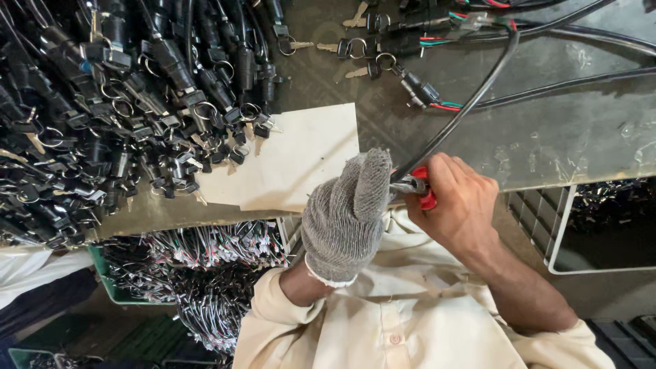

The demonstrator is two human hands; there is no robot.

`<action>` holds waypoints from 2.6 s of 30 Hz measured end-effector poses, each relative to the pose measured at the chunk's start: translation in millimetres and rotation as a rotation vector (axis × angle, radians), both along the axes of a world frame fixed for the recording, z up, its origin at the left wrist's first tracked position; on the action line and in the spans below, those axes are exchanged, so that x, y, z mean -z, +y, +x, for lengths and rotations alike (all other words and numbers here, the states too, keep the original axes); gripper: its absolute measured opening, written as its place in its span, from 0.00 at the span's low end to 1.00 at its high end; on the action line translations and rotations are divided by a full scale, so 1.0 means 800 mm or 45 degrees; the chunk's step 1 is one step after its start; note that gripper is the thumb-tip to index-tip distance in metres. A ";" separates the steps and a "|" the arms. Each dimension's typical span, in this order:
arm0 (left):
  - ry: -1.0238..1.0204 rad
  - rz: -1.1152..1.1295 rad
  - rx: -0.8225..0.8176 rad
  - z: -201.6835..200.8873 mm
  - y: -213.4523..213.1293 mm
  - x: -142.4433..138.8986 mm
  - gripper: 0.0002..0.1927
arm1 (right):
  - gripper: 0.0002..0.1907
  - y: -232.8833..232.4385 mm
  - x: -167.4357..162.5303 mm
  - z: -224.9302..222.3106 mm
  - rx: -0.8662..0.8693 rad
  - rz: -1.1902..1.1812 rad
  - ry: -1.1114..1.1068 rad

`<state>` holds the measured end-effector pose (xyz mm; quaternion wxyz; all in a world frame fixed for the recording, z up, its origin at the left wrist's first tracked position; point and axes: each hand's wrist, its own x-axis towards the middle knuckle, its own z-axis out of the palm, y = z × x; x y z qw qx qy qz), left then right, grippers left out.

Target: The person holds a black multi-core cable at a workbench and uses red-handled pliers to strip insulation from its end, pulling off the cut insulation to expose inner colored wires. They repeatedly reposition the cable, cut and remove insulation sections, and set the processed cable aside among many similar cables on the bench.

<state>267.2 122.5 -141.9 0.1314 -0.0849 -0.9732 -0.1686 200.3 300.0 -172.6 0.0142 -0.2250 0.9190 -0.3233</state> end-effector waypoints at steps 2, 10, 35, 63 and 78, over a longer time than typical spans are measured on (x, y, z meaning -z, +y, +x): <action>0.039 -0.015 -0.021 -0.002 -0.003 0.002 0.34 | 0.17 -0.001 -0.001 0.004 -0.031 -0.076 -0.028; -0.330 0.667 0.013 -0.013 -0.011 -0.041 0.34 | 0.16 -0.019 -0.001 -0.002 0.066 -0.005 -0.032; -0.199 0.380 -0.509 -0.030 -0.078 -0.062 0.32 | 0.34 -0.026 0.016 -0.029 -0.164 0.013 0.199; -0.657 1.413 0.289 -0.019 -0.003 -0.023 0.14 | 0.22 -0.014 -0.009 0.017 0.384 -0.950 -0.050; -1.275 2.117 0.548 -0.050 0.020 0.014 0.22 | 0.16 0.011 -0.099 0.036 -0.334 -1.104 -0.648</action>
